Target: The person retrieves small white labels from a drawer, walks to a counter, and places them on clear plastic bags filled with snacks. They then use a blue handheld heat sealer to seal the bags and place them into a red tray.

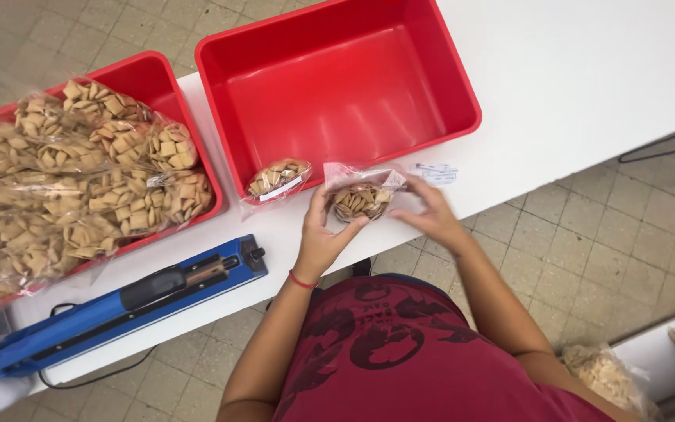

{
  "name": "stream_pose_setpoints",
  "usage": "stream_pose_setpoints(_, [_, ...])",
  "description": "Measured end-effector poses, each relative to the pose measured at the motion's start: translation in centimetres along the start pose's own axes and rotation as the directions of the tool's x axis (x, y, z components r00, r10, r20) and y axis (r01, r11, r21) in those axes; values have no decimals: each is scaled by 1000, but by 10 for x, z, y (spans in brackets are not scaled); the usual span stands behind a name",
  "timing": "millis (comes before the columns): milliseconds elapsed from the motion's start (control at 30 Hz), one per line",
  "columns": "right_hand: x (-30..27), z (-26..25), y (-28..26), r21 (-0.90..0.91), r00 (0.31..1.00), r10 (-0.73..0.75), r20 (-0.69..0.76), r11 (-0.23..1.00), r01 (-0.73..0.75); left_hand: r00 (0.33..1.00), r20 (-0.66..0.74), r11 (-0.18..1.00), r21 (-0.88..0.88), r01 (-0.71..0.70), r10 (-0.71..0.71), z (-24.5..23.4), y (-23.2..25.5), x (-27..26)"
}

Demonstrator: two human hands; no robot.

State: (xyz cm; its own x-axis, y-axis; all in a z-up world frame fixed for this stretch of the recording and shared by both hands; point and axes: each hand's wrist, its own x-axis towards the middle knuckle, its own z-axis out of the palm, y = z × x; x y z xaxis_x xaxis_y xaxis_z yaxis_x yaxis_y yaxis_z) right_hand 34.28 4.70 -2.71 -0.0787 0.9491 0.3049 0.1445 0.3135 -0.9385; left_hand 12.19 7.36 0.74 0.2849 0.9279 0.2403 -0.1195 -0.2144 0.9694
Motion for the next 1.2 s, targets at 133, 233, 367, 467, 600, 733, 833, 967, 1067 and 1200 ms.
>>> stream_pose_setpoints(133, [12,-65,-3,-544,993,0,-119,837,-65,996,-83,996,79,-32,39,5,30,17])
stream_pose_setpoints(233, [24,-82,-7,-823,992,110,-55,558,-107,995,-67,972,228,-63,80,9,46,31])
stream_pose_setpoints(367, [39,-74,-20,-902,963,269,25,422,-95,981,-6,913,368,-177,193,12,65,43])
stream_pose_setpoints(467, [39,-75,-16,-908,963,268,15,406,-99,973,22,904,367,-220,228,12,71,43])
stream_pose_setpoints(600, [33,-78,-5,-892,967,254,18,441,-99,960,38,859,439,-265,277,8,76,40])
stream_pose_setpoints(733, [27,-84,-2,-772,984,177,29,629,-90,929,56,782,524,-338,365,-1,78,36])
stream_pose_setpoints(833, [27,-84,-19,-555,992,127,24,826,-92,874,127,660,606,-443,470,-3,82,35])
stream_pose_setpoints(967, [36,-71,-52,-207,999,12,48,978,-2,795,226,478,696,-536,563,-5,80,36])
stream_pose_setpoints(1067, [56,-46,-84,-110,990,-99,100,988,110,748,267,333,770,-545,607,-11,75,33])
stream_pose_setpoints(1200, [78,-35,-84,8,985,-148,86,989,148,700,323,175,824,-539,636,-14,63,30])
